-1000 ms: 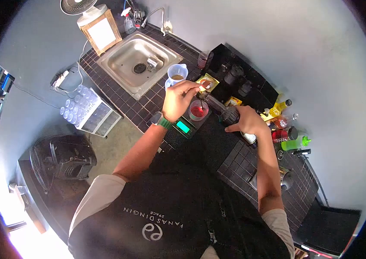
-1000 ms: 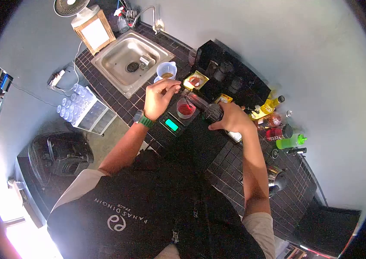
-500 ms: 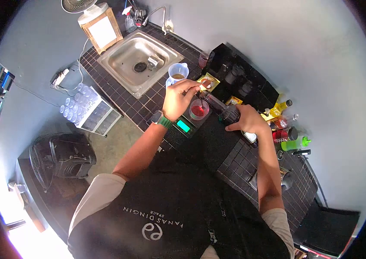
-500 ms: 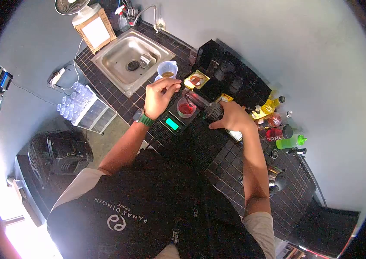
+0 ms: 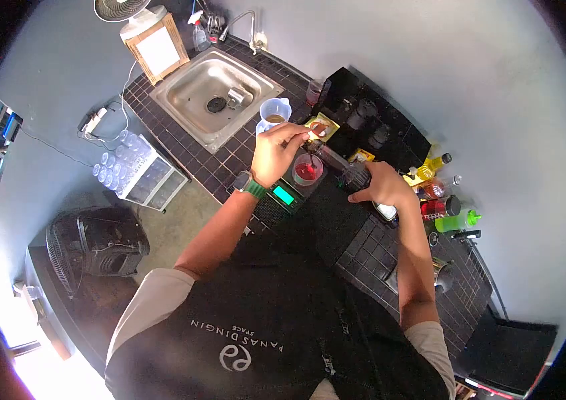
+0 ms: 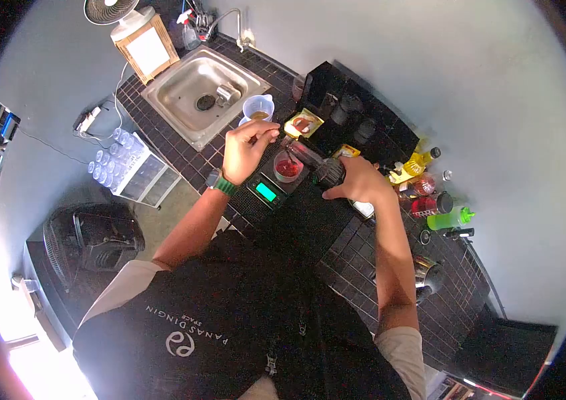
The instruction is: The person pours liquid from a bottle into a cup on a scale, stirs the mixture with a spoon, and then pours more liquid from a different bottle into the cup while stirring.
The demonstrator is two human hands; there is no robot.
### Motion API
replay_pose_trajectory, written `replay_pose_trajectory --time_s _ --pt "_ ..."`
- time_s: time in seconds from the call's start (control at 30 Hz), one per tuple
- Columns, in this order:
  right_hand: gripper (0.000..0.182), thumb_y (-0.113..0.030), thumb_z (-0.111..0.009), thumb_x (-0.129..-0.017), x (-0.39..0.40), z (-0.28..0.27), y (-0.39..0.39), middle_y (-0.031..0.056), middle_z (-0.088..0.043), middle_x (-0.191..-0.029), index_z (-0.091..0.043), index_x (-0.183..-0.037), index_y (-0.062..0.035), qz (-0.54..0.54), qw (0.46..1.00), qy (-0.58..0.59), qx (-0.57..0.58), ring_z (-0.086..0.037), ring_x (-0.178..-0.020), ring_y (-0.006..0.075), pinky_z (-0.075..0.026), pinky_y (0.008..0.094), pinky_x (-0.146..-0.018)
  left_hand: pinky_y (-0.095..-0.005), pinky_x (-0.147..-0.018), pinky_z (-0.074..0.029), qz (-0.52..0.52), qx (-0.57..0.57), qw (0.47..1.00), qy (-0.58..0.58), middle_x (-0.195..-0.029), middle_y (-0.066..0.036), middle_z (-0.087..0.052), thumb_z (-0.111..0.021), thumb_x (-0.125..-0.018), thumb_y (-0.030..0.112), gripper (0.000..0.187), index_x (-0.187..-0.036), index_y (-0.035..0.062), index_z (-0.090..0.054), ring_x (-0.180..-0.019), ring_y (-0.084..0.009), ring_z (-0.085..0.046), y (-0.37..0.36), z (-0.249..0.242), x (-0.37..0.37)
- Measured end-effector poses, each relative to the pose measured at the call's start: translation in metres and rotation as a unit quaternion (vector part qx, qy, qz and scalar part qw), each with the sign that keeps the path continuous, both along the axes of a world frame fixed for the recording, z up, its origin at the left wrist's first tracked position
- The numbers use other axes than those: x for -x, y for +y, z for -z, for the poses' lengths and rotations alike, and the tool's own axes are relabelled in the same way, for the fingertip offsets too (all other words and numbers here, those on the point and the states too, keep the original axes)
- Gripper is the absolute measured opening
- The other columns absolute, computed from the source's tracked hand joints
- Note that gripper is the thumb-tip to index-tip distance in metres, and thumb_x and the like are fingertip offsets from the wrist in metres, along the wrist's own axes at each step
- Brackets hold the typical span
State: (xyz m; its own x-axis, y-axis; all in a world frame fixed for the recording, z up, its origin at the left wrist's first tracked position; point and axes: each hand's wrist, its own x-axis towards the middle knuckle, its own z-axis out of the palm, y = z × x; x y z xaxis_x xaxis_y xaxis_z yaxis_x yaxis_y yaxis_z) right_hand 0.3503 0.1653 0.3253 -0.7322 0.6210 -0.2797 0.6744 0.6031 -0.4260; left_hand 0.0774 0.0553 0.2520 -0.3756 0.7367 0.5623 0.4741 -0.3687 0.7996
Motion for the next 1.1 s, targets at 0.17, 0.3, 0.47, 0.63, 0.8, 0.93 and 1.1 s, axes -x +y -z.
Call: replay_pose_trajectory --time_s 0.17,0.3,0.47,0.63,0.8,0.93,1.1 --pt "0.077 -0.043 -0.099 -0.065 -0.002 0.004 0.002 0.0324 -0.075 -0.105 -0.072 -0.116 0.0088 0.003 1.0 0.001 0.013 -0.073 -0.102 0.0475 -0.056 0.048 -0.093 -0.0271 -0.072 -0.059 0.0 -0.008 1.0 0.012 -0.092 -0.009 -0.08 -0.08 -0.097 0.001 0.013 -0.11 0.0004 -0.081 -0.079 -0.0117 -0.077 0.0 0.002 0.001" --pt "0.078 -0.042 -0.1 -0.065 -0.001 0.0 -0.001 0.0321 -0.075 -0.105 -0.072 -0.117 0.0089 0.003 1.0 0.002 0.012 -0.074 -0.102 0.0471 -0.057 0.0478 -0.093 -0.0274 -0.072 -0.059 0.002 -0.001 1.0 0.003 -0.093 -0.009 -0.081 -0.08 -0.097 0.001 0.014 -0.111 0.0005 -0.081 -0.08 -0.0119 -0.077 -0.001 0.0 0.0" --pt "0.077 -0.041 -0.099 -0.065 0.003 -0.006 -0.004 0.0319 -0.075 -0.105 -0.072 -0.119 0.0085 0.007 1.0 -0.016 0.006 -0.074 -0.103 0.0466 -0.056 0.0479 -0.094 -0.0276 -0.072 -0.059 0.004 0.001 1.0 0.003 -0.094 -0.009 -0.081 -0.08 -0.097 0.002 0.014 -0.111 0.0005 -0.081 -0.08 -0.0123 -0.078 -0.001 -0.001 0.0" --pt "0.077 -0.04 -0.099 -0.065 -0.002 0.006 0.001 0.0313 -0.076 -0.107 -0.072 -0.12 0.0073 -0.007 1.0 0.026 0.005 -0.074 -0.105 0.0464 -0.056 0.0475 -0.095 -0.0277 -0.072 -0.059 0.002 0.007 1.0 0.002 -0.094 -0.009 -0.081 -0.08 -0.097 0.002 0.014 -0.111 0.0012 -0.082 -0.08 -0.0126 -0.077 -0.002 -0.002 0.0" --pt "0.076 -0.039 -0.1 -0.067 0.003 -0.002 0.0 0.0279 -0.077 -0.111 -0.073 -0.124 0.0038 0.005 1.0 -0.01 0.012 -0.074 -0.108 0.0426 -0.057 0.0458 -0.097 -0.0279 -0.072 -0.059 -0.003 0.006 1.0 0.011 -0.094 -0.009 -0.081 -0.08 -0.097 0.002 0.014 -0.111 0.0014 -0.082 -0.079 -0.0123 -0.077 -0.002 -0.003 0.001" --pt "0.076 -0.04 -0.1 -0.067 0.005 -0.005 -0.001 0.0267 -0.077 -0.11 -0.073 -0.123 0.0034 0.016 0.999 -0.035 0.027 -0.074 -0.106 0.0416 -0.057 0.0456 -0.096 -0.0281 -0.072 -0.059 -0.007 -0.001 1.0 0.017 -0.093 -0.009 -0.081 -0.081 -0.096 0.003 0.014 -0.111 0.0018 -0.082 -0.079 -0.0124 -0.077 -0.001 0.0 0.002" --pt "0.075 -0.04 -0.1 -0.066 0.006 -0.007 -0.001 0.0252 -0.078 -0.109 -0.074 -0.122 0.0022 0.022 0.998 -0.041 0.034 -0.074 -0.104 0.0412 -0.056 0.046 -0.094 -0.0282 -0.071 -0.059 -0.008 0.0 1.0 0.016 -0.091 -0.009 -0.08 -0.081 -0.096 0.003 0.014 -0.11 0.0022 -0.082 -0.077 -0.0126 -0.077 0.0 0.001 0.003"
